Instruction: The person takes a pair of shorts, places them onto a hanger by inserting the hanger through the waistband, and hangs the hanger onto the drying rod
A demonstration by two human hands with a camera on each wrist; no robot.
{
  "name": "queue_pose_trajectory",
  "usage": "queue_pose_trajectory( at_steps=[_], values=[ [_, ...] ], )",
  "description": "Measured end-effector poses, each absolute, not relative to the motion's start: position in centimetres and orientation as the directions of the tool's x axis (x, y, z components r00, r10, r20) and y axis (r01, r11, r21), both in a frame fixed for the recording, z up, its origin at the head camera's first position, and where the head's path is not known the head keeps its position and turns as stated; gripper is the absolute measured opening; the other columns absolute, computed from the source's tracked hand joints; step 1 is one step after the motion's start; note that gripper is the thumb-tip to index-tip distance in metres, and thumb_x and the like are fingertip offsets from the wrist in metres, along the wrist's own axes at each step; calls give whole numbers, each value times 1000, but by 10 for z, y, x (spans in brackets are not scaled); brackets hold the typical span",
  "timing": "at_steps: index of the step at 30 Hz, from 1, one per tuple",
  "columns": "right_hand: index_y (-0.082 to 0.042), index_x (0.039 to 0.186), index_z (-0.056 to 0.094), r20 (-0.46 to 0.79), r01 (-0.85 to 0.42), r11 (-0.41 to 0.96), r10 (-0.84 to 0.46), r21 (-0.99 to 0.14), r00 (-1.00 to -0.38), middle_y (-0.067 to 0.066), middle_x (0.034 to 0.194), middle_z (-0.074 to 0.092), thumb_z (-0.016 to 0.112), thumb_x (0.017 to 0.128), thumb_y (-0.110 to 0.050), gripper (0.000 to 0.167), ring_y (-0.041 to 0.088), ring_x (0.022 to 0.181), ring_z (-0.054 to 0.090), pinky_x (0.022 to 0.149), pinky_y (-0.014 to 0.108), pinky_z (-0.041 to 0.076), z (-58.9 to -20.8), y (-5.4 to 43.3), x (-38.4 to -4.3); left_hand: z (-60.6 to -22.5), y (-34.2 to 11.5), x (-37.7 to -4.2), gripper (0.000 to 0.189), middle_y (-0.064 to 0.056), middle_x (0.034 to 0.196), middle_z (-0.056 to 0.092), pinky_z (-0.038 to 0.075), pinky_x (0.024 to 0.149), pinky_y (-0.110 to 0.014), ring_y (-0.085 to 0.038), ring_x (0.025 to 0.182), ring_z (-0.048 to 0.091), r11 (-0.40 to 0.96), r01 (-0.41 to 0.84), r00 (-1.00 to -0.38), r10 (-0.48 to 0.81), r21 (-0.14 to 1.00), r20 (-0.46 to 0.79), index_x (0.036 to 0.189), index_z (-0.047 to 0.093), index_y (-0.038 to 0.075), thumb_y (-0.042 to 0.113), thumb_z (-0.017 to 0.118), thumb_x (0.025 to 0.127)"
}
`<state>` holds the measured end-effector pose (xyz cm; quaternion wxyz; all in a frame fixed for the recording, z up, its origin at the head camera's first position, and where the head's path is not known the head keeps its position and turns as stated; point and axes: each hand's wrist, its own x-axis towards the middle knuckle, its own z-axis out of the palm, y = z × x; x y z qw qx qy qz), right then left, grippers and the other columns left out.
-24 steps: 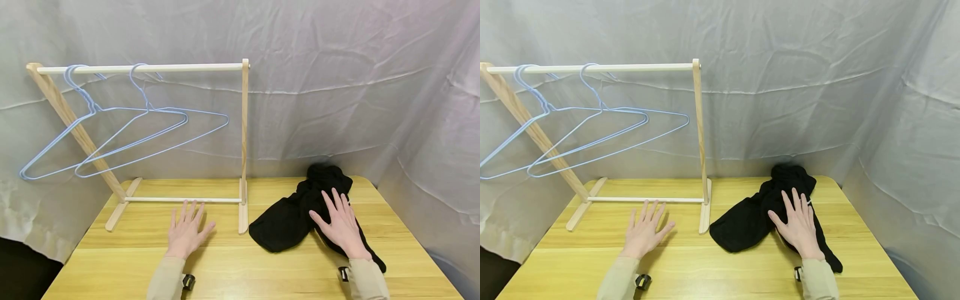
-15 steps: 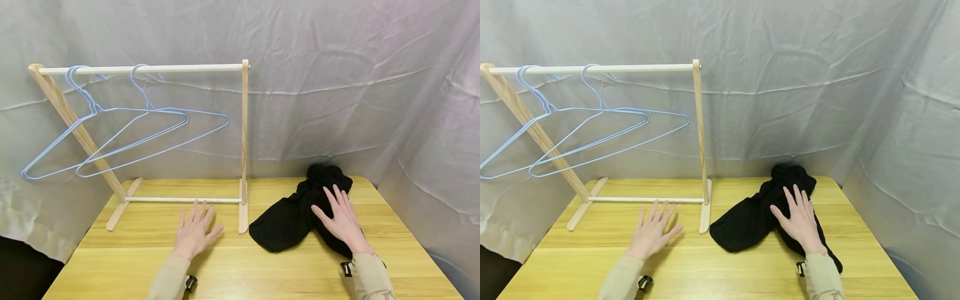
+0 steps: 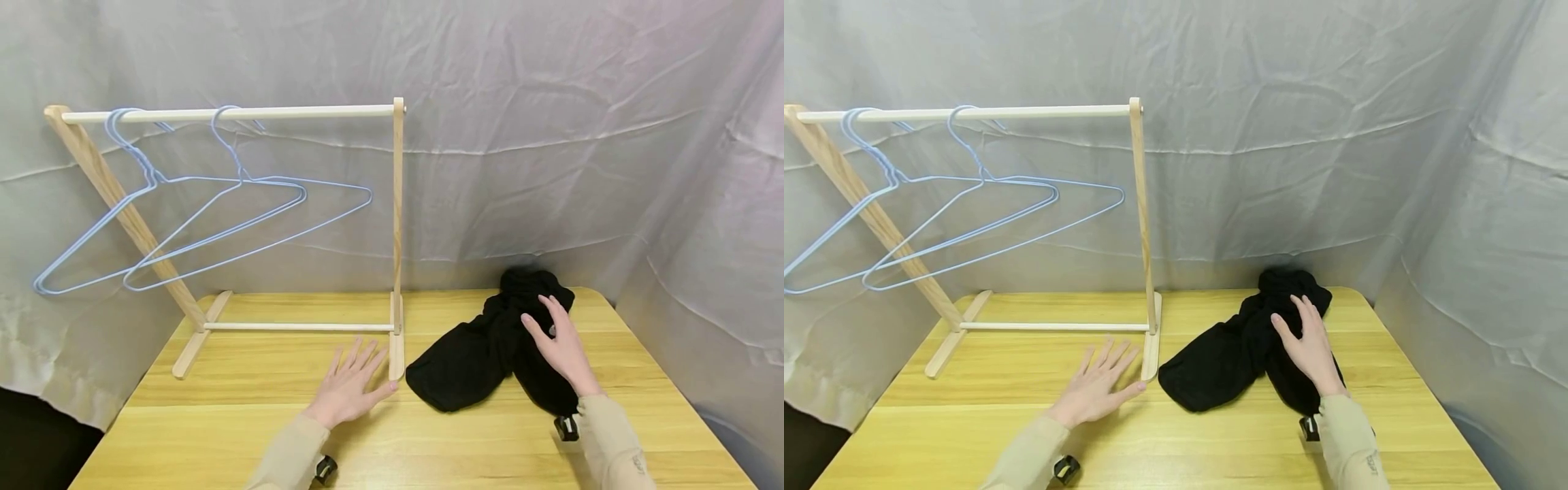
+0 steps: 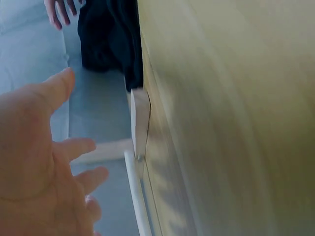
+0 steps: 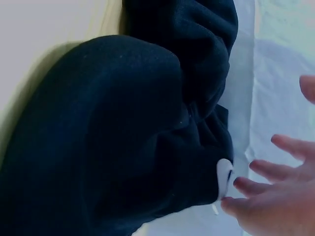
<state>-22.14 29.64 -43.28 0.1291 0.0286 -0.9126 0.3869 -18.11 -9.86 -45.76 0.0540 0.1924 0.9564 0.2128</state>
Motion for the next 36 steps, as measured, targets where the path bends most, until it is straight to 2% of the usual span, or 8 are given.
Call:
queue_pose_trajectory(
  at_steps=[4, 7, 13, 18, 23, 28, 32, 36],
  values=[
    [-1, 155, 31, 249, -116, 677, 102, -727, -963, 31, 163, 19, 52, 103, -41, 69, 53, 144, 29, 107, 63, 36, -434, 300, -229, -459, -85, -184, 73, -6, 169, 20, 1, 126, -61, -34, 159, 6, 784, 390, -883, 466, 483, -45, 159, 30, 21, 61, 44, 100],
    [1, 155, 29, 233, -90, 688, 117, -720, -966, 32, 162, 21, 52, 103, -41, 71, 52, 144, 29, 110, 63, 34, -434, 301, -235, -458, -74, -187, 73, -6, 170, 19, 2, 126, -59, -32, 159, 6, 737, 430, -840, 538, 521, -67, 160, 27, 19, 59, 45, 101],
    [4, 158, 11, 92, -17, 716, 66, -698, -994, 37, 161, 13, 52, 103, -40, 82, 55, 149, 15, 119, 66, 18, -436, 301, -247, -458, -46, -191, 70, -6, 170, 17, 10, 127, -56, -32, 159, 9, 646, 494, -733, 669, 582, -121, 162, 21, 22, 49, 49, 104],
    [9, 156, 1, 10, 43, 778, 64, -627, -998, 51, 150, 18, 52, 101, -27, 83, 63, 139, 24, 115, 67, 24, -448, 301, -255, -460, -23, -194, 70, -5, 171, 12, 18, 126, -54, -30, 159, 9, 623, 523, -670, 723, 582, -171, 162, 19, 25, 47, 50, 104],
    [15, 153, -2, -32, 80, 810, 76, -581, -997, 55, 145, 17, 52, 99, -22, 85, 65, 135, 22, 114, 68, 26, -463, 304, -257, -465, -8, -203, 69, -6, 171, 12, 21, 125, -53, -31, 159, 11, 633, 542, -665, 726, 554, -179, 162, 19, 25, 46, 50, 104],
    [23, 148, 13, -57, 120, 808, 107, -577, -993, 53, 146, 20, 55, 99, -33, 85, 62, 138, 22, 115, 66, 26, -470, 304, -254, -473, 0, -206, 69, -4, 170, 17, 21, 126, -47, -28, 158, 15, 660, 582, -660, 725, 475, -197, 161, 22, 26, 49, 50, 103],
    [23, 146, 21, -58, 149, 792, 143, -592, -988, 51, 145, 25, 57, 99, -43, 89, 60, 137, 26, 116, 65, 27, -474, 304, -251, -473, 6, -206, 58, -1, 163, 33, 33, 120, -43, -22, 152, 30, 675, 626, -682, 717, 390, -145, 154, 39, 28, 44, 54, 101],
    [19, 146, 27, -35, 151, 771, 164, -619, -986, 47, 147, 30, 58, 97, -44, 86, 59, 137, 31, 114, 65, 29, -474, 305, -247, -469, 8, -205, 39, 2, 143, 49, 42, 108, -36, -16, 135, 46, 678, 645, -706, 705, 352, -66, 136, 57, 29, 28, 60, 97]
  ],
)
